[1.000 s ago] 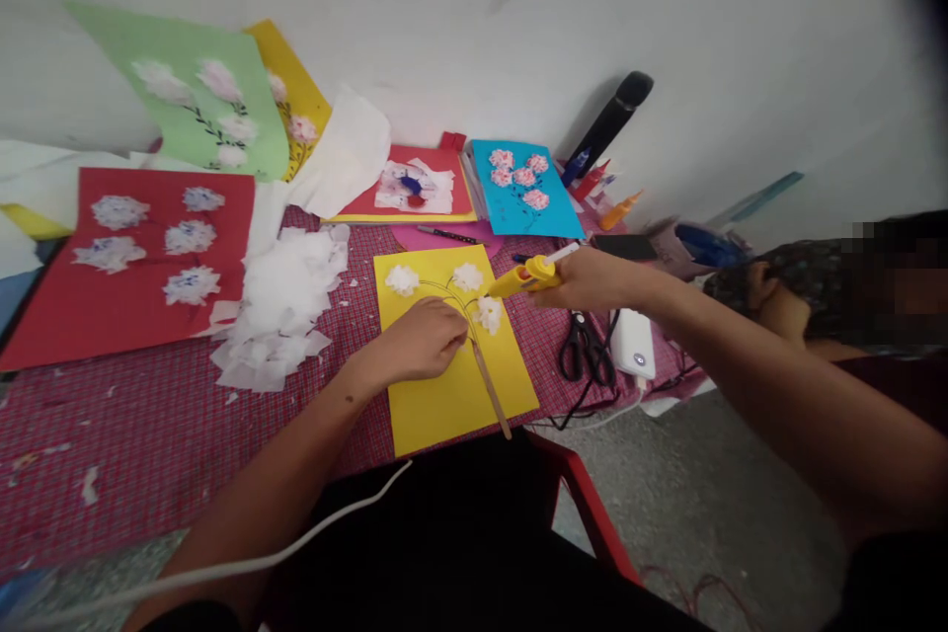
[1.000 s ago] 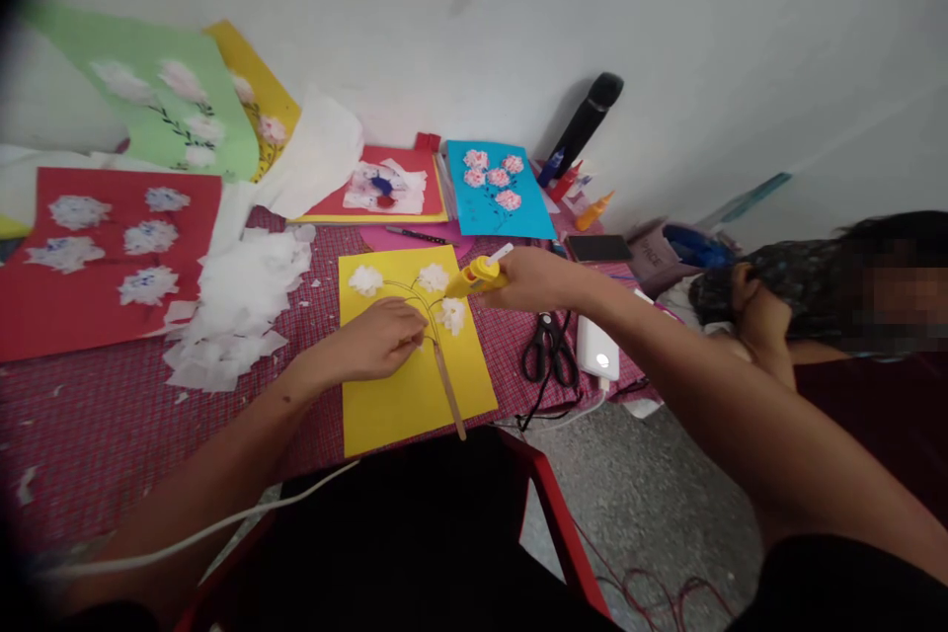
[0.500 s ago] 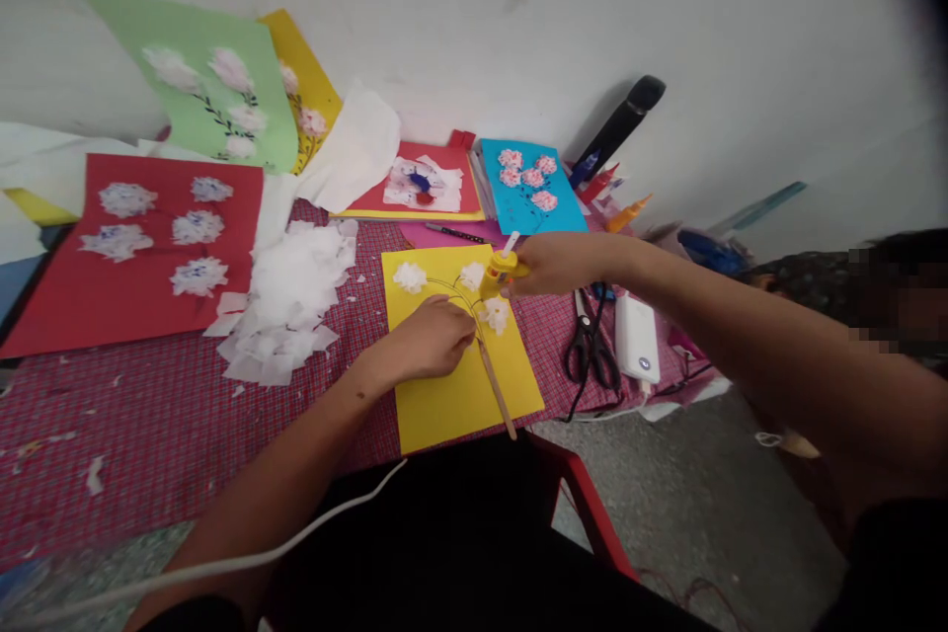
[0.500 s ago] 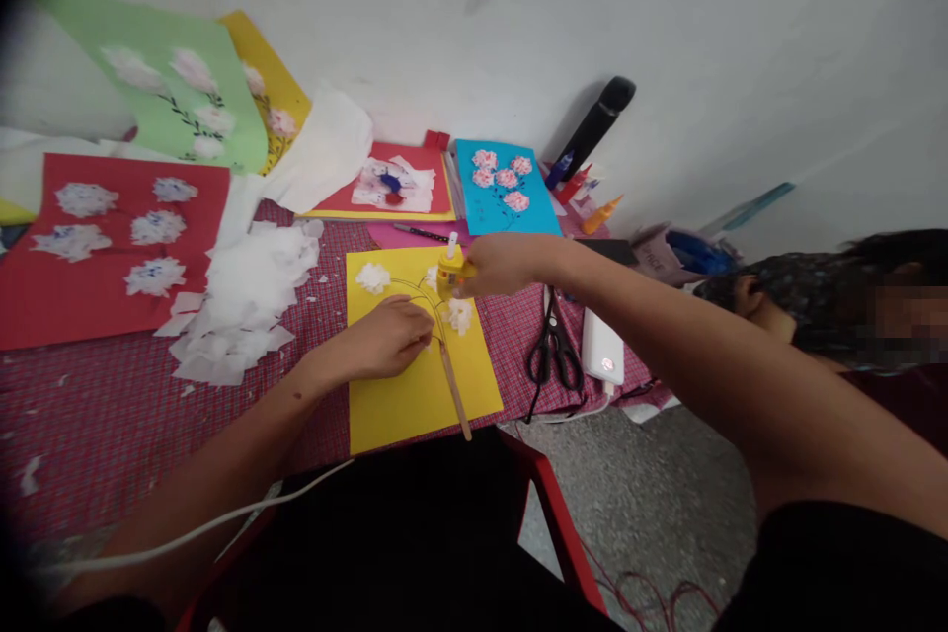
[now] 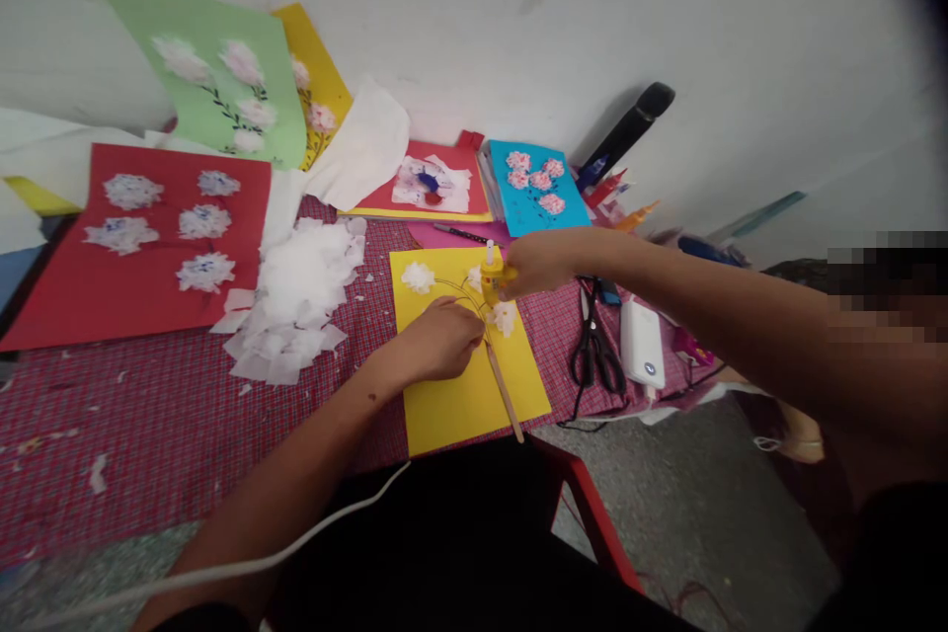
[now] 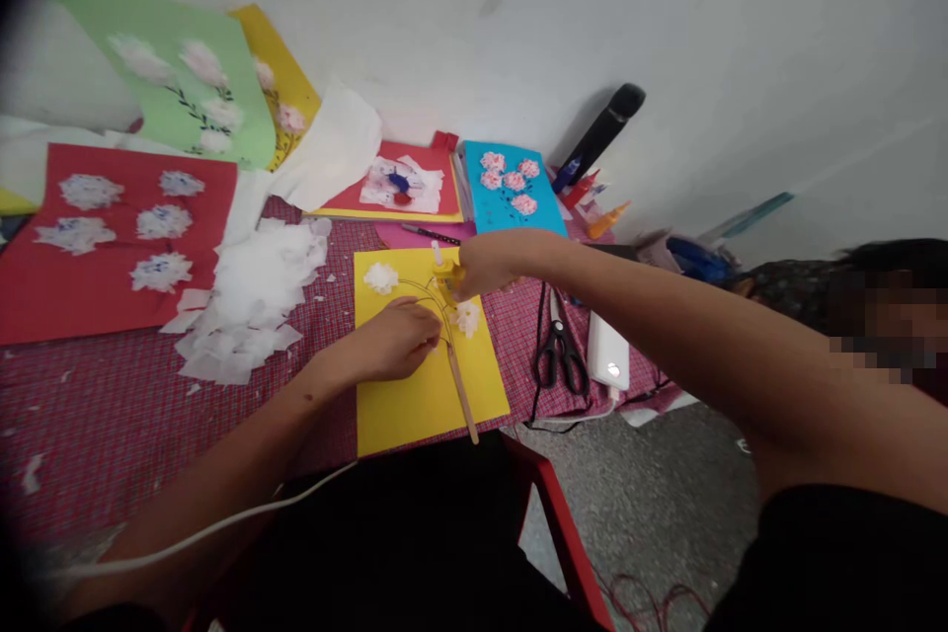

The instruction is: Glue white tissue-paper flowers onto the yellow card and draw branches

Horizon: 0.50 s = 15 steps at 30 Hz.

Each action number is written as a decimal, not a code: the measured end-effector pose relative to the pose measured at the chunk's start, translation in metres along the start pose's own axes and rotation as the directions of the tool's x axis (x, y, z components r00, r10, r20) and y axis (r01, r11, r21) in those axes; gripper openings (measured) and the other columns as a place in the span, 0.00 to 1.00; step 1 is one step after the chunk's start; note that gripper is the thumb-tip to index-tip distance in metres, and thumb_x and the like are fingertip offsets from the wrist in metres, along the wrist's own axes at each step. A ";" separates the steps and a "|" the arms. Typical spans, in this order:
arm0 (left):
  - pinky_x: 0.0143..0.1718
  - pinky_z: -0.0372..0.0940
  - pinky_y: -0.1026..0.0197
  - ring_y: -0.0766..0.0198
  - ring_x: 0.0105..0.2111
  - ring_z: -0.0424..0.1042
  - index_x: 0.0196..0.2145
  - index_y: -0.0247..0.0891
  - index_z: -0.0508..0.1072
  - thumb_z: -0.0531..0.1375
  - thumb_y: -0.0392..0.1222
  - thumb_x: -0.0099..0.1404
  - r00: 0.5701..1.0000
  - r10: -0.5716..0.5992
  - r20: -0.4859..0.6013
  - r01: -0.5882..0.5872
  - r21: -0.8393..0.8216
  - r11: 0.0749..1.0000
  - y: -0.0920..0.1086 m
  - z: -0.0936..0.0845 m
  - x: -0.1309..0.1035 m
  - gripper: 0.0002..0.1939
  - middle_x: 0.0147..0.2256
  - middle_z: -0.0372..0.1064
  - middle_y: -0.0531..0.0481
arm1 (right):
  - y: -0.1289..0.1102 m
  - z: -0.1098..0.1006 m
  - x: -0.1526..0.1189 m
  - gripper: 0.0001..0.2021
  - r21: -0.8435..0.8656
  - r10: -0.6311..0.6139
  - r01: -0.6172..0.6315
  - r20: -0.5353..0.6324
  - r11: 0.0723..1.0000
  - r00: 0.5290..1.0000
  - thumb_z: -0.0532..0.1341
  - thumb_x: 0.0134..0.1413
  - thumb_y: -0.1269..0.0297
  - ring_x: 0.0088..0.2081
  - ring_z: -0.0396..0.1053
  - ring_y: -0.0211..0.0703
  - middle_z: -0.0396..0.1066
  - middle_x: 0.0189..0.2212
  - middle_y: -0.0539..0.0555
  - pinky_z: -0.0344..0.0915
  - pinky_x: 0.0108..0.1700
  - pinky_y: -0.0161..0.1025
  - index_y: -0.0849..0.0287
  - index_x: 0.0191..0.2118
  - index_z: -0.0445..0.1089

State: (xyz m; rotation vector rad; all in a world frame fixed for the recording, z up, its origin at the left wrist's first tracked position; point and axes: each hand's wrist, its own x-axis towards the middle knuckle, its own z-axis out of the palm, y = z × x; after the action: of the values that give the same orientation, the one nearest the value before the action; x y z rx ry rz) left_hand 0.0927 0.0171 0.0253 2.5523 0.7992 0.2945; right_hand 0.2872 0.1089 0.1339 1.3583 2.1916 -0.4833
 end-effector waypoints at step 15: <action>0.53 0.61 0.51 0.56 0.40 0.76 0.34 0.37 0.75 0.55 0.32 0.66 1.000 -0.002 0.000 0.002 0.007 1.000 0.000 -0.001 -0.001 0.08 0.37 0.78 0.45 | -0.012 0.002 -0.004 0.20 -0.166 0.016 0.005 0.124 0.986 0.992 0.63 0.62 0.47 0.32 0.74 0.50 0.77 0.28 0.60 0.62 0.36 0.44 0.60 0.33 0.80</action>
State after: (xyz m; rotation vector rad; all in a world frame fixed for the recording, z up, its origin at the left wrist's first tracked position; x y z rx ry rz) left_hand 0.0916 0.0172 0.0257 2.5576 0.8038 0.2910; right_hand 0.2783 0.0994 0.1351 1.2131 2.0763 -0.3643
